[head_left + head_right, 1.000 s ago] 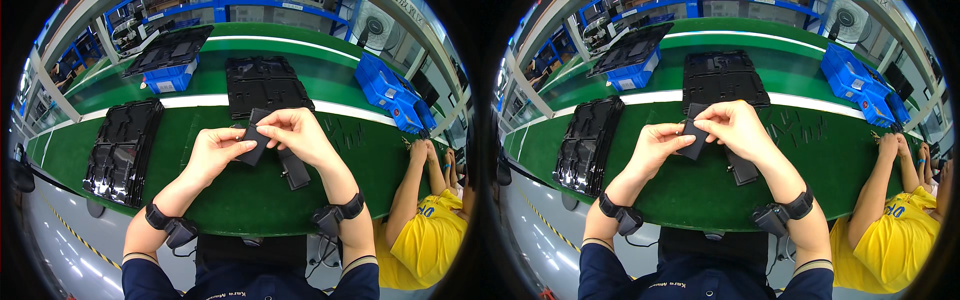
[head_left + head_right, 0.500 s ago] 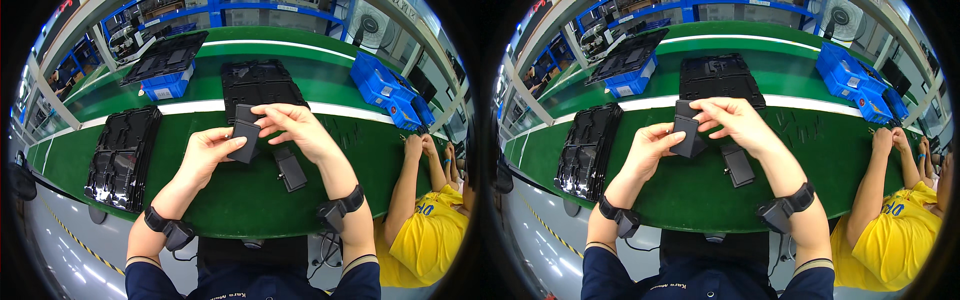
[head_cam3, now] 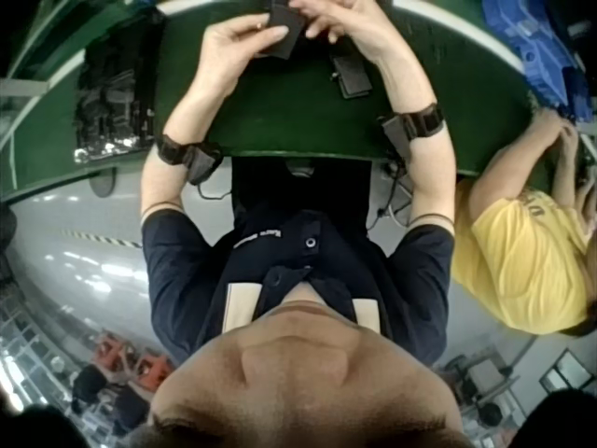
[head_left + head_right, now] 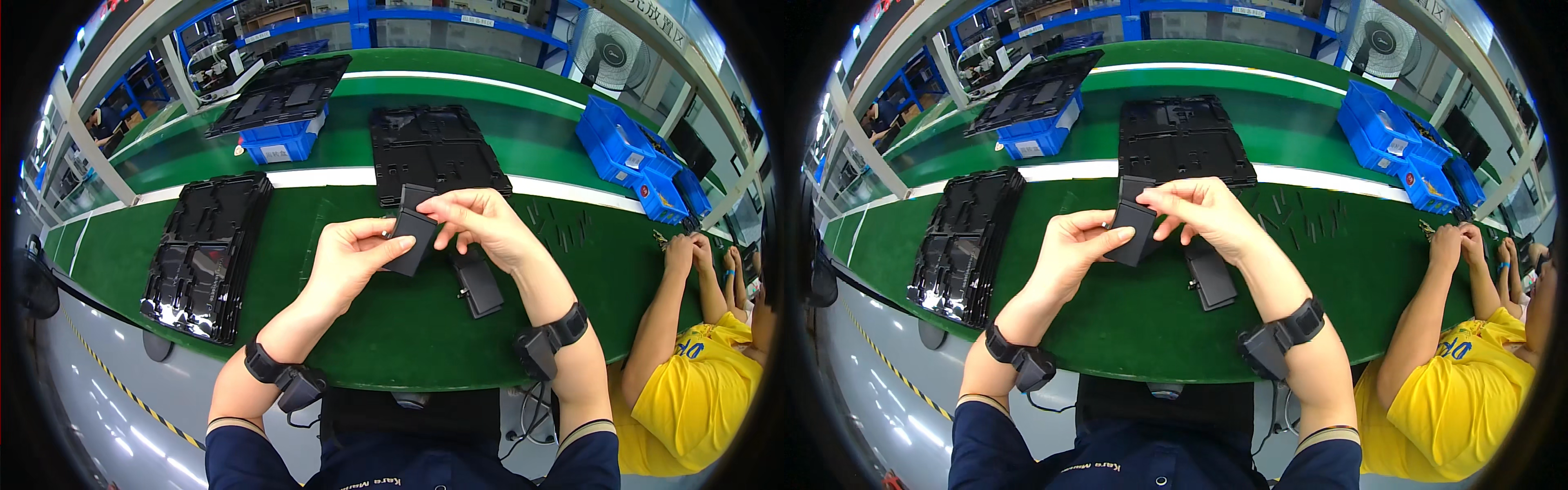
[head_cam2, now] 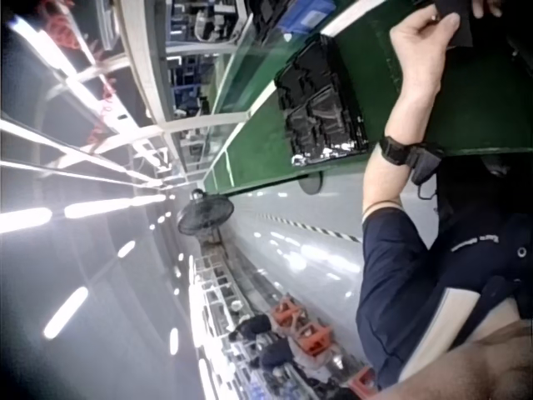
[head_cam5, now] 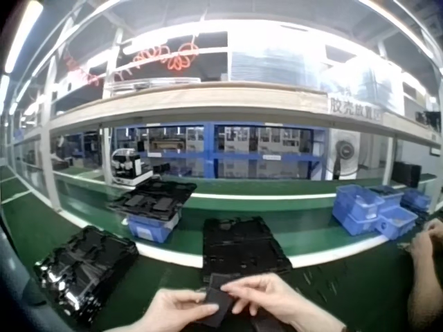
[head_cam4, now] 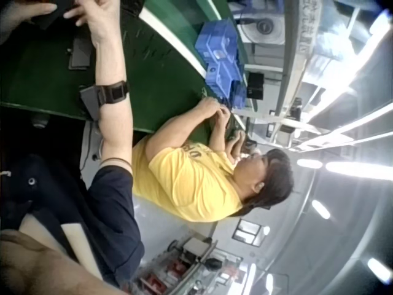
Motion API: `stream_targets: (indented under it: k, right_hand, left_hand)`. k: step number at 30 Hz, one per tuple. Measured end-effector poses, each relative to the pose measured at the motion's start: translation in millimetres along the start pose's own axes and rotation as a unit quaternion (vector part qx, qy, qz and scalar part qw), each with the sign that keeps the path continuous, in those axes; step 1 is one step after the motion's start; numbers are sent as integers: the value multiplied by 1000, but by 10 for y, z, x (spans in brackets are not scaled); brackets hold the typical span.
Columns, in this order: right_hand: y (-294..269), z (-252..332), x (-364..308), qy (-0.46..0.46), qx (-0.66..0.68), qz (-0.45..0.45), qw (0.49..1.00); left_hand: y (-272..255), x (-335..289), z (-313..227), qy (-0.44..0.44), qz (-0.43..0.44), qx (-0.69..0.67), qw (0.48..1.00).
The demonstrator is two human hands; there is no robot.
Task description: Assembling black plastic components into housing units on a factory production line.
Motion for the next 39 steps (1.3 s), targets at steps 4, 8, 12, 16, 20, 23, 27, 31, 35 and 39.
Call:
stream_targets:
  k: [4,8,12,16,20,23,27,31,35,39]
  right_hand:
    - [82,-37,33,-11,-71,-36,997]
    - [125,-79,114,-21,-55,4,998]
    - [120,-24,-20,-17,-72,-22,997]
    - [126,57,-82,-39,-96,-43,994]
    - [-34,95,-100,-56,-110,-124,985]
    - [150,90,-33,-58,-106,-57,991]
    - [272,91,-33,-65,-159,-3,985]
    - [210,42,-40,-53,-168,0,984]
    - [146,34,-30,-36,-188,-15,981]
    - [144,53,-27,-41,-204,-11,978]
  left_hand:
    - [-12,32,51,32,9,26,999]
    - [-46,5,58,65,10,27,997]
    - [27,-90,-96,42,2,119,992]
    - [-342,-133,-257,23,-54,119,991]
    - [-1379,-108,-955,-19,-148,327,933]
    - [-2521,-271,-1185,-69,-302,386,869]
    - [-3546,-232,-888,-110,-355,367,853]
    - [-3511,-95,-722,-146,-342,344,862]
    - [-3209,-134,-957,-92,-365,571,729]
    - [-3275,-238,-1043,30,-277,710,647]
Point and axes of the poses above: each hand's wrist, its own x-axis towards the middle knuckle, its own y-axis out of the palm, z = x × y, the point moved 3 cm from there along x, towards the middle knuckle, and after that the axes turned 3 degrees about y, right-handed, at the moved point
